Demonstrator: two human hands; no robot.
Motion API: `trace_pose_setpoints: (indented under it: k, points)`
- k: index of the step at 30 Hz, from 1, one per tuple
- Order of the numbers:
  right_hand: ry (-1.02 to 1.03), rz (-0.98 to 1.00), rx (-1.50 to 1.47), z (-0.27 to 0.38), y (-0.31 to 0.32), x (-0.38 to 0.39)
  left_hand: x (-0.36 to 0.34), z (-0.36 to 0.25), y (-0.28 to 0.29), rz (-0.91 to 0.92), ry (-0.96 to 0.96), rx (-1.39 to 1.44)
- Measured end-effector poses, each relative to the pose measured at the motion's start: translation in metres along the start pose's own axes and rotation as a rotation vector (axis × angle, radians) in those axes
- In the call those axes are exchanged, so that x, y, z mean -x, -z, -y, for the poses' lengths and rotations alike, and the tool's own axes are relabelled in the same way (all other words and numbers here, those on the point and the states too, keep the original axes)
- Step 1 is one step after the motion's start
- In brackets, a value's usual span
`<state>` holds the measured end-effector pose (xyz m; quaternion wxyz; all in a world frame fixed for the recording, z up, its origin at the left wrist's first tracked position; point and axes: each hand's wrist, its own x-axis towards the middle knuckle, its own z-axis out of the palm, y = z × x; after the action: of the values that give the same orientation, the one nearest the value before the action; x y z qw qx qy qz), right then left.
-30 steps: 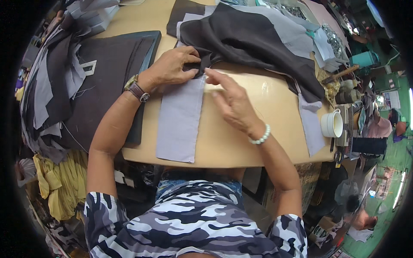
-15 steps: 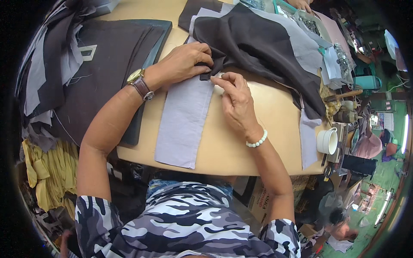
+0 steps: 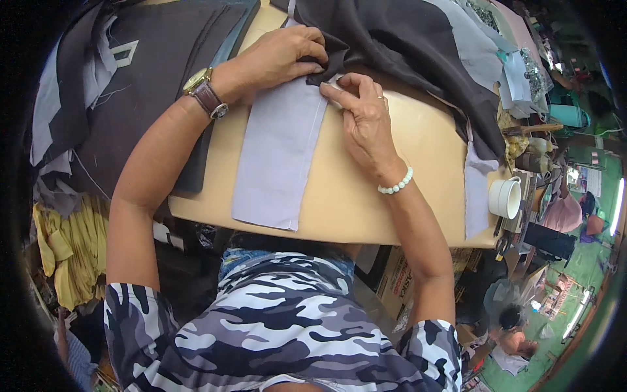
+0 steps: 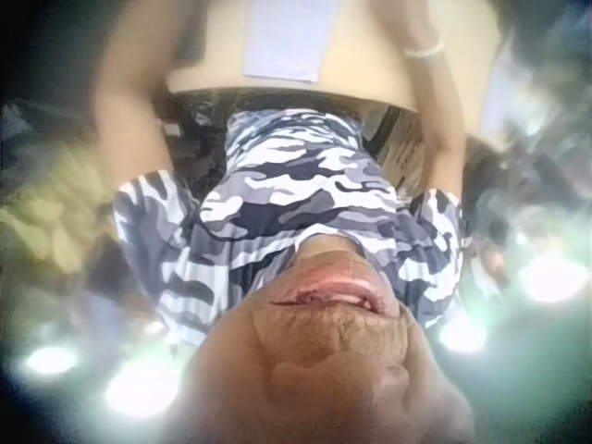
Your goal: The person aligns and presses fabric strips onto garment panels by hand, sets each piece aside, and repeats the process with subsequent fabric pieces.
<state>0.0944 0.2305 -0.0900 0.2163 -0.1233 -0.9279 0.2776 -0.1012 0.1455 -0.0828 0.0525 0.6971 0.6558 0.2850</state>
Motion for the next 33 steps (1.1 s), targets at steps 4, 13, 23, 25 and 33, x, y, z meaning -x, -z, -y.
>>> trace_pose_setpoints:
  k: [4, 13, 23, 25, 33]
  points:
    - [0.052, -0.003, -0.024, 0.000, -0.002, 0.005, 0.000, -0.001, 0.000, 0.021, 0.023, -0.023]
    - [0.012, -0.008, -0.002, 0.000, 0.000, 0.002, 0.000, 0.000, -0.002, -0.004, 0.009, -0.026]
    - [0.145, 0.170, -0.094, 0.027, 0.012, 0.045, 0.002, 0.001, -0.001, -0.029, 0.003, -0.015]
    - [0.147, 0.156, -0.052, 0.016, 0.011, 0.036, 0.001, 0.002, -0.005, -0.028, -0.006, -0.005]
    - [0.181, 0.053, 0.064, 0.004, 0.011, 0.017, -0.001, 0.005, -0.007, -0.062, -0.047, 0.018]
